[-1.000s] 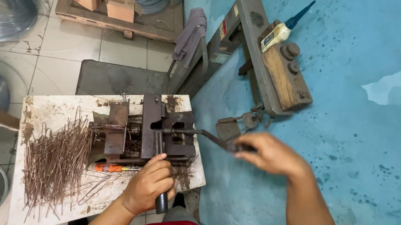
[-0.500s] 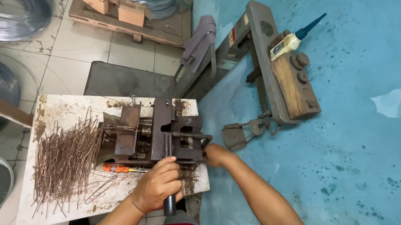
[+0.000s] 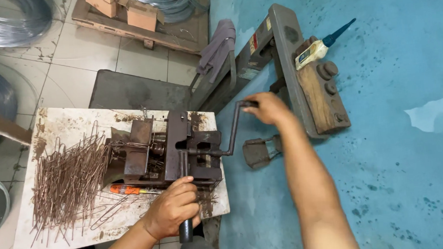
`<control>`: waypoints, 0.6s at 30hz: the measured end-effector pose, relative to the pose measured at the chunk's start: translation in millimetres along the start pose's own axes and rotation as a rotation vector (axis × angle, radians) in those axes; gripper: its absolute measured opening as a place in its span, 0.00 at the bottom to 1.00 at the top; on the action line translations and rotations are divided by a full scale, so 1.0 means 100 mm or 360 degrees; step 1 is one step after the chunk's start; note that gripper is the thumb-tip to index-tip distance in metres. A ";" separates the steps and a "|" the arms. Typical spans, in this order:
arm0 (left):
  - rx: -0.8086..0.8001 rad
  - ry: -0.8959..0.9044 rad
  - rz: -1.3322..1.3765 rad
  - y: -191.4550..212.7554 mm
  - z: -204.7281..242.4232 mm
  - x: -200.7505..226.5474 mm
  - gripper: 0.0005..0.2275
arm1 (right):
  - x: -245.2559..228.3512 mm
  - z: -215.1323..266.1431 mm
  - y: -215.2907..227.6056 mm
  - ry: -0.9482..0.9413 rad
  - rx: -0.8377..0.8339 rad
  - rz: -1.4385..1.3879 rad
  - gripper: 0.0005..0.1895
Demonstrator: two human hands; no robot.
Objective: Operate a manual wire-bending machine by rotating the handle and aligning wires with a screwdriver
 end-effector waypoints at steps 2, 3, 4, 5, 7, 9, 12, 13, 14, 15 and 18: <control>-0.0006 0.0000 -0.0015 0.00 -0.01 0.01 0.10 | 0.03 -0.38 -0.64 -0.0293 -0.0079 -0.0044 0.23; -0.0004 0.0002 -0.0008 0.00 -0.01 0.01 0.10 | 0.02 -0.47 -1.08 -0.0233 -0.0194 0.0096 0.16; -0.0001 0.0004 -0.0001 0.00 -0.02 0.00 0.10 | 0.02 -0.55 -1.52 -0.0173 -0.0309 0.0237 0.11; -0.0013 0.0001 0.0000 0.00 -0.02 -0.01 0.10 | 0.24 -0.54 -1.93 -0.0173 -0.0308 0.0225 0.11; -0.0005 -0.0021 -0.0020 -0.01 -0.01 0.00 0.10 | 0.65 -0.46 -2.83 -0.0041 -0.0472 0.0085 0.07; -0.0017 -0.0021 -0.0035 -0.01 0.01 0.01 0.10 | 0.31 0.43 -2.45 0.0059 -0.0712 0.0184 0.13; -0.0016 -0.0020 -0.0058 0.01 0.00 0.00 0.11 | 0.13 1.57 -1.72 0.0347 -0.1017 0.0223 0.21; -0.0010 -0.0020 -0.0048 0.02 -0.01 0.00 0.11 | 0.07 1.88 -1.45 0.0520 -0.1086 0.0148 0.23; -0.0006 -0.0019 -0.0041 -0.01 -0.01 0.03 0.11 | 0.07 1.98 -1.10 0.0514 -0.1090 0.0148 0.23; 0.0008 -0.0001 -0.0029 -0.01 0.00 0.01 0.11 | 0.06 2.00 -0.69 0.0437 -0.0920 0.0073 0.23; -0.0004 0.0019 0.0007 -0.07 0.08 -0.01 0.10 | 0.07 1.60 0.18 0.0397 -0.0384 0.0015 0.23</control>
Point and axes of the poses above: each hand's wrist, its own z-axis away from the middle knuckle, its own y-axis out of the back of the hand, x = y × z, the point moved 7 cm from there along -z, towards the middle knuckle, and after that the axes turned 14 degrees about -y, right-handed, at the moved point
